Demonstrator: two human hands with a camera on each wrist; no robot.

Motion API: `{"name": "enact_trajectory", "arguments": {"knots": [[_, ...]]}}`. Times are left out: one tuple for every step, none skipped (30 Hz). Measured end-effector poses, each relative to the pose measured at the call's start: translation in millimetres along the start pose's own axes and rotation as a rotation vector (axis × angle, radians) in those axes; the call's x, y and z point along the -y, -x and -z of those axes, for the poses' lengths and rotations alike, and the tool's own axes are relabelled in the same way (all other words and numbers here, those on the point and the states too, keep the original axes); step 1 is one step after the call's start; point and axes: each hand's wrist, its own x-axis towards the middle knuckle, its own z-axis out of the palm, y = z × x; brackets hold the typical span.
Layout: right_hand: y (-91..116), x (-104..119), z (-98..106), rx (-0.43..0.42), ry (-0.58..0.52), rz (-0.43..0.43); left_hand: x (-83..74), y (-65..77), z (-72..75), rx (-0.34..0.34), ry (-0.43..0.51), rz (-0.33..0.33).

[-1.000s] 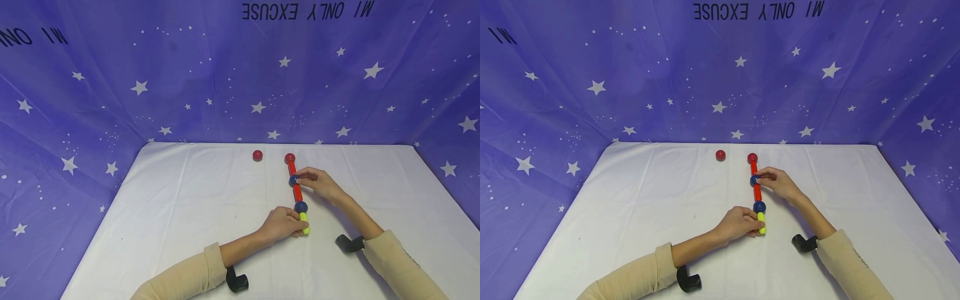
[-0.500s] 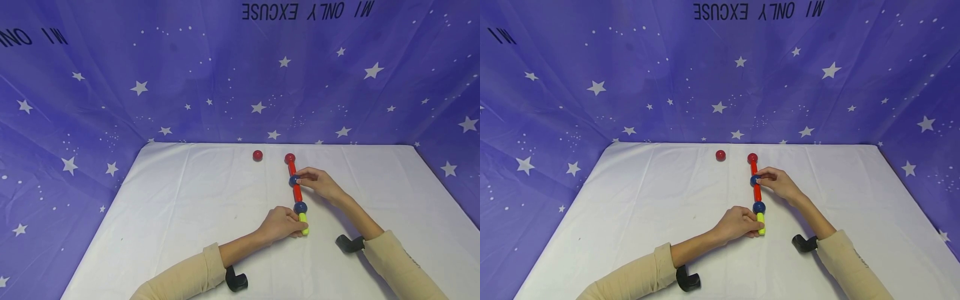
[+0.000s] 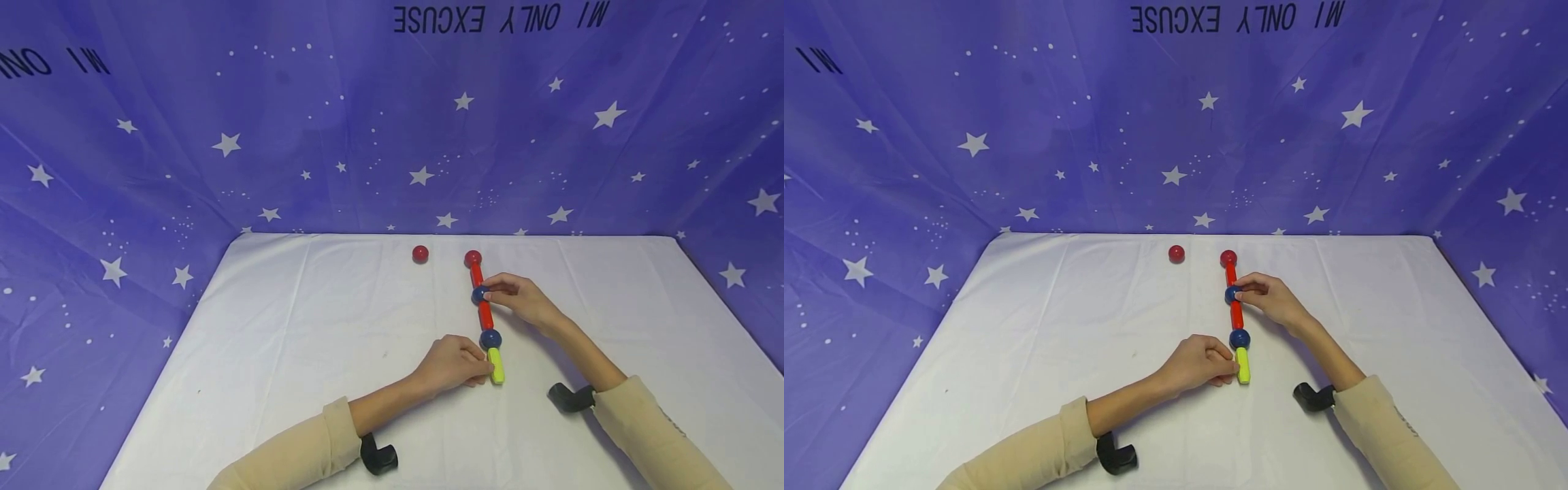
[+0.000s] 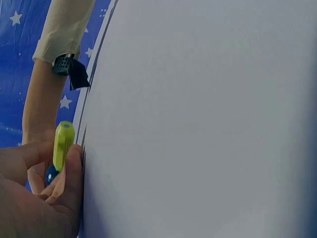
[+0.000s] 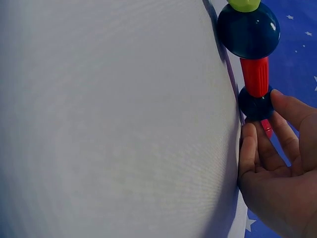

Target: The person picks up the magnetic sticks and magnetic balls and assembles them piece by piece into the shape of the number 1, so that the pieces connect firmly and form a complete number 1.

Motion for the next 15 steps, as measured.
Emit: {"name": "enact_trajectory", "arguments": {"knots": [[0, 0, 0, 0.001, 0.002, 0.0, 0.9, -0.3, 2.2, 0.001, 0.002, -0.008], [0, 0, 0, 0.001, 0.0, 0.0, 2.1, -0.8, 4.6, 0.002, 0.01, -0.016], [0, 0, -1, 0.001, -0.003, 0.0, 3.3, -1.4, 7.0, 0.004, 0.016, -0.023], [0, 0, 0, 0.001, -0.006, 0.001, 4.2, -1.9, 9.4, 0.004, 0.019, -0.032], [0, 0, 0, 0.003, -0.008, 0.003, 4.9, -2.2, 11.8, 0.004, 0.019, -0.039], [0, 1, 0, 0.004, -0.01, 0.005, 5.4, -2.7, 14.2, 0.001, 0.018, -0.045], [0, 1, 0, 0.005, -0.009, 0.006, 5.7, -3.1, 16.5, -0.002, 0.018, -0.049], [-1, 1, 0, 0.004, -0.01, 0.006, 6.0, -3.6, 18.9, -0.009, 0.017, -0.057], [-1, 1, 0, 0.005, -0.01, 0.006, 6.1, -4.1, 21.2, -0.016, 0.011, -0.067], [0, 1, 0, 0.004, -0.008, 0.006, 6.0, -4.5, 23.7, -0.024, 0.005, -0.078], [0, 1, 0, 0.005, -0.004, 0.005, 5.4, -4.8, 26.0, -0.035, -0.004, -0.089], [0, 1, 0, 0.004, -0.002, 0.003, 4.9, -5.3, 28.4, -0.045, -0.012, -0.101], [0, 1, 0, 0.003, 0.002, 0.001, 4.3, -5.7, 31.1, -0.055, -0.026, -0.116], [0, 2, 0, 0.002, 0.003, -0.002, 3.7, -6.1, 34.0, -0.064, -0.043, -0.133], [0, 2, 0, 0.001, 0.004, -0.004, 3.4, -6.9, 37.0, -0.074, -0.062, -0.152]]}}
